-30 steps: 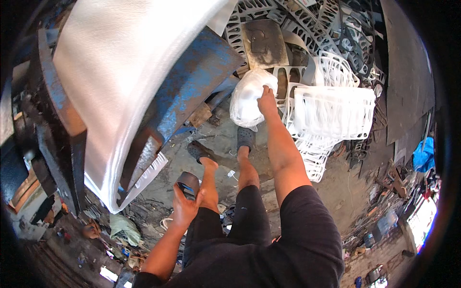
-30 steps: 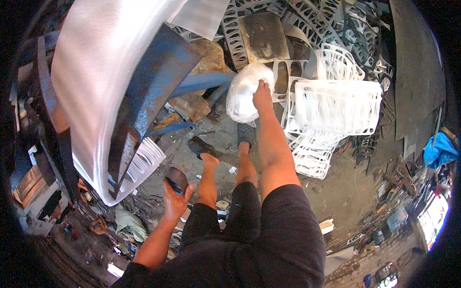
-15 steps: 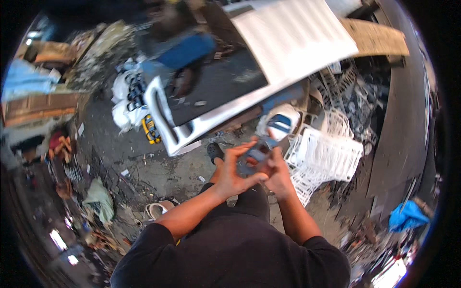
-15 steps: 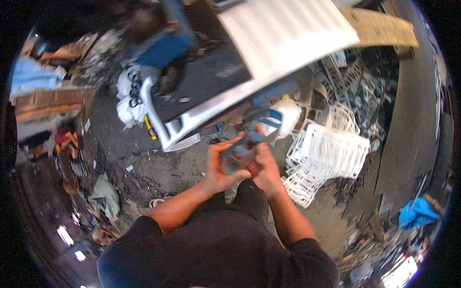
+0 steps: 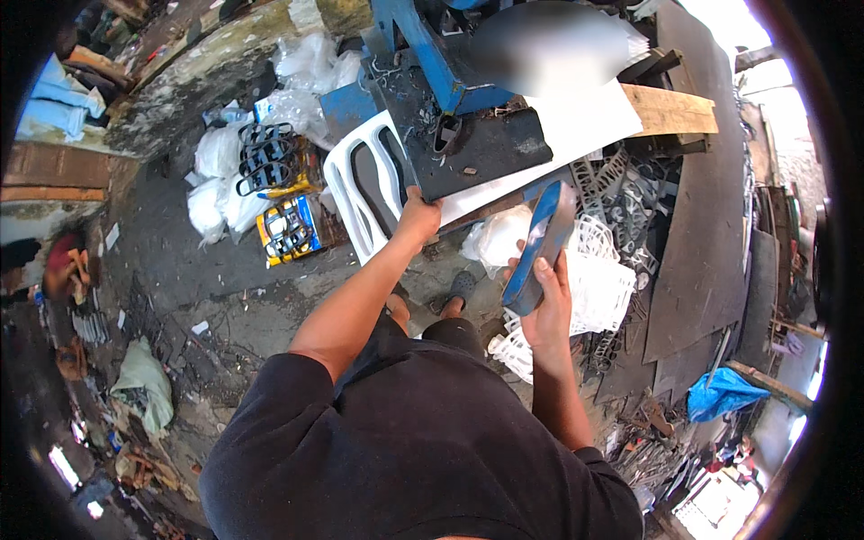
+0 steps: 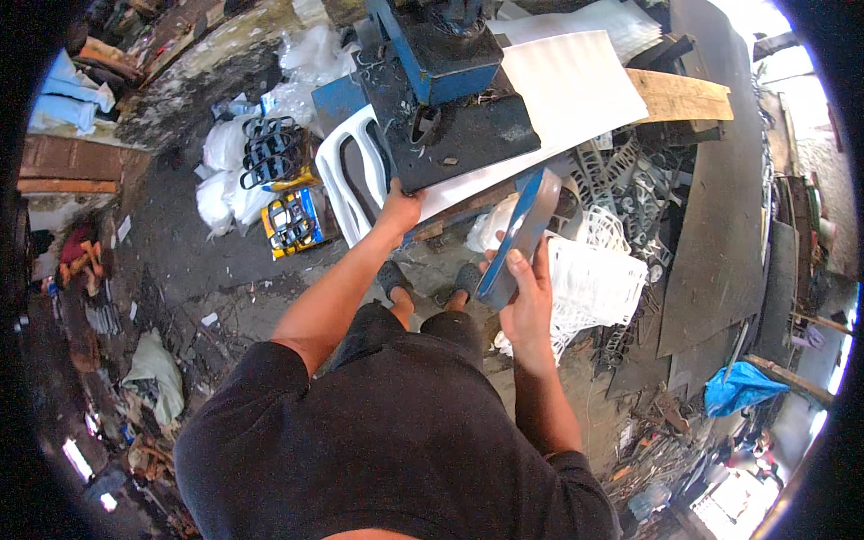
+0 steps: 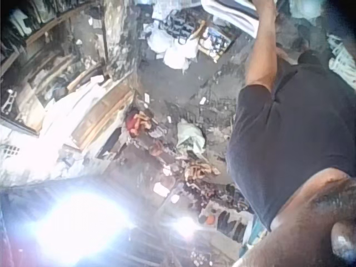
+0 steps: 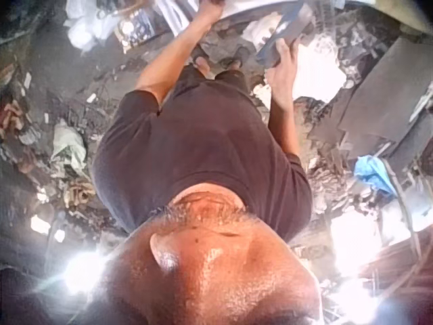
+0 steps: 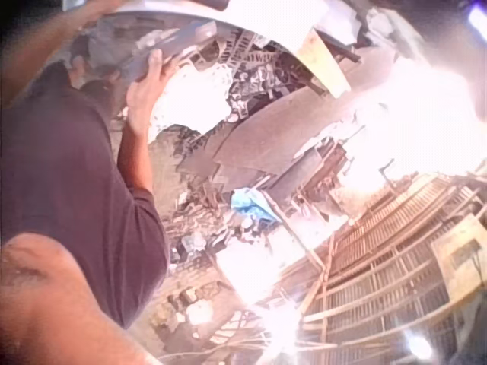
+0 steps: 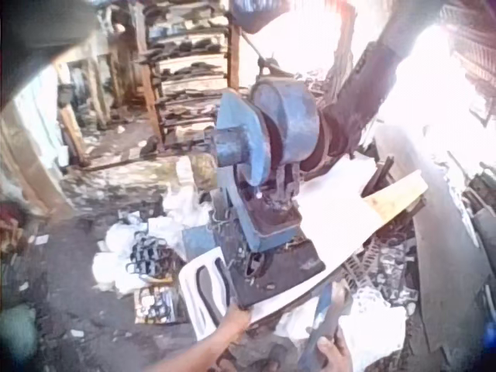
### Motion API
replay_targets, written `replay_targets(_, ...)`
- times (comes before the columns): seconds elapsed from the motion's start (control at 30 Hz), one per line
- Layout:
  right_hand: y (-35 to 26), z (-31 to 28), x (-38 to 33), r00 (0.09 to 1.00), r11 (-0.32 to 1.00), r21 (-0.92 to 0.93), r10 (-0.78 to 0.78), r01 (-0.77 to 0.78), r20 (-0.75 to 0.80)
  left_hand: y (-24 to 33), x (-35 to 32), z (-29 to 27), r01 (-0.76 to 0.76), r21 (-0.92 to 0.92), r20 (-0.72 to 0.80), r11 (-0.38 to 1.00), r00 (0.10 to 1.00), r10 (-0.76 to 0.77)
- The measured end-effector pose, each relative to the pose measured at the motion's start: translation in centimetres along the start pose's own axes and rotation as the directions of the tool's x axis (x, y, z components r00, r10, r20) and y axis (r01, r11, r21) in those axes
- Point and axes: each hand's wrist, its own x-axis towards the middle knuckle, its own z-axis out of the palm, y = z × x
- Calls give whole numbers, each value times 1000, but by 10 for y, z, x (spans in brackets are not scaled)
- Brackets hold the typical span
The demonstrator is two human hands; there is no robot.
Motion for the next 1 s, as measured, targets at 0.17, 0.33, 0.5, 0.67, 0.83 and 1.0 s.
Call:
replay_targets(0.17, 23, 21, -27, 1000, 994, -102, 26, -25, 14, 12, -5, -19, 54, -153, 36, 987, 998, -49)
replay_targets(0.33, 29, 53, -42, 995, 893, -448, 1, 42, 95, -29, 2, -109, 103, -124, 210, 987, 975, -75)
replay_targets(0.5, 52, 73, -19, 958, 801, -589, 74, 108, 277, -41, 38, -134, 80, -156, 148, 985, 987, -57)
replay_targets(0.67, 64, 107, 13, 904, 631, -708, 25, 317, 427, -17, 59, -113, 21, -196, -35, 980, 999, -29)
replay_targets(0.83, 101, 130, 59, 859, 421, -773, -28, 474, 511, -13, 58, -109, -68, -172, -7, 983, 998, 68)
replay_targets(1.0, 153, 138, 104, 837, 105, -832, -139, 545, 530, 17, 32, -128, 188, -641, 226, 744, 973, -52)
